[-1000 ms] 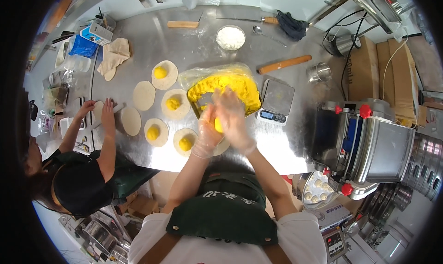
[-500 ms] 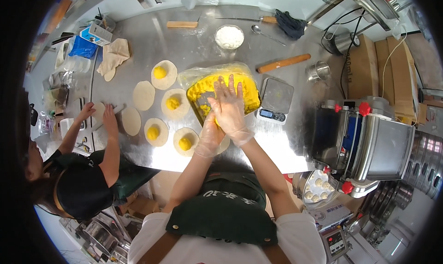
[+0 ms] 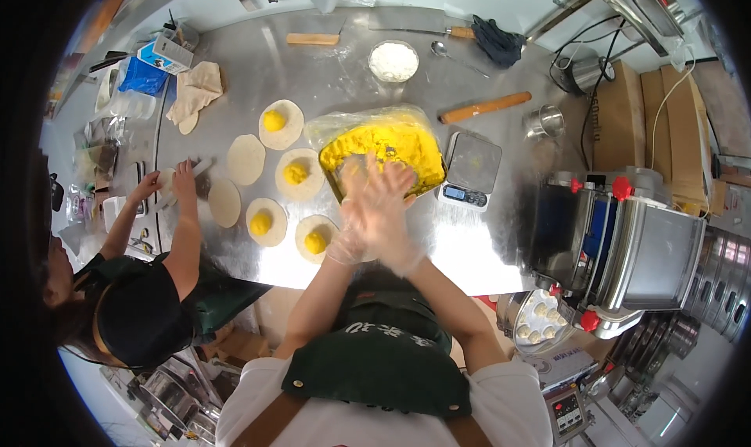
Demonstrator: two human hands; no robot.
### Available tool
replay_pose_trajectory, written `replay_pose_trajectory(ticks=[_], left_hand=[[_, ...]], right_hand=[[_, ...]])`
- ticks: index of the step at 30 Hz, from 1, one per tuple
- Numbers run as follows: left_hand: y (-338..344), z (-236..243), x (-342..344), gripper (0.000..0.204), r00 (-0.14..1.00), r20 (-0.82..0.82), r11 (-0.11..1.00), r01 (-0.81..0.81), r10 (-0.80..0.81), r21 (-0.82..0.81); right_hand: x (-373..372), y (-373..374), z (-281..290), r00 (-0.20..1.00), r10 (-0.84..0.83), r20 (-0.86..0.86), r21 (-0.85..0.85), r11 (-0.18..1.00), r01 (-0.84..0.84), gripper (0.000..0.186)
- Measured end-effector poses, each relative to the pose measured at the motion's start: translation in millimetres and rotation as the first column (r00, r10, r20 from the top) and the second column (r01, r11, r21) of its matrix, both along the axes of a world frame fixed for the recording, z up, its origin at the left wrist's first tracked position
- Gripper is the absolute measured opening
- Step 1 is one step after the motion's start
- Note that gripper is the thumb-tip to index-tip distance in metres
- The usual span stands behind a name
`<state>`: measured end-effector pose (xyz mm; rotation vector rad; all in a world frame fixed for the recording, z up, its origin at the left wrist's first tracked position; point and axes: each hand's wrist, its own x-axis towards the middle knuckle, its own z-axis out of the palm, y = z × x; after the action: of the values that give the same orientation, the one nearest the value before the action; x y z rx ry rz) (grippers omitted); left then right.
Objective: Measure yellow filling and place it on dough circles to prepare pastries.
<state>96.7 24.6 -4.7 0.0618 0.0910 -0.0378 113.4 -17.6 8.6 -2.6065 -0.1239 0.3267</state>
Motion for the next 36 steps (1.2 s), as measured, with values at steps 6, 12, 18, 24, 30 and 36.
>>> replay_pose_trajectory(ticks=[6,12,18,24,30,36], left_hand=[[15.7,30.4,12.6,0.045,0.923,-0.326,0.921,0.294,-0.204,0.256],[21.7,27.8,13.0,0.045,0.968,-0.211,0.900,0.212,-0.138,0.380],[17.0,28.7,14.9,0.054,0.975,-0.200,0.964,0.139,-0.094,0.226],[21.6,9.9,9.6,0.052,0.970,-0.083,0.971,0.234,-0.229,0.056],[11.9,29.7,15.8,0.034,0.905,-0.385,0.936,0.278,-0.180,0.217],[24.2,15.0,12.7,0.040,0.942,-0.311,0.931,0.224,-0.129,0.289]], right_hand=[[47.3,-39.4,47.1,0.931,-0.147,0.334,0.427,0.904,-0.010,0.045],[53.8,-35.6,51.7,0.920,-0.165,0.355,0.452,0.892,-0.014,0.041],[1.7,-4.7,28.0,0.847,0.127,0.516,0.239,0.928,-0.285,0.049],[47.3,-33.4,24.5,0.929,0.110,0.353,0.315,0.921,-0.229,0.049],[51.7,-27.6,35.0,0.923,-0.125,0.364,0.253,0.967,0.031,0.047],[57.2,-20.8,43.3,0.920,-0.043,0.388,0.133,0.991,-0.010,0.052]])
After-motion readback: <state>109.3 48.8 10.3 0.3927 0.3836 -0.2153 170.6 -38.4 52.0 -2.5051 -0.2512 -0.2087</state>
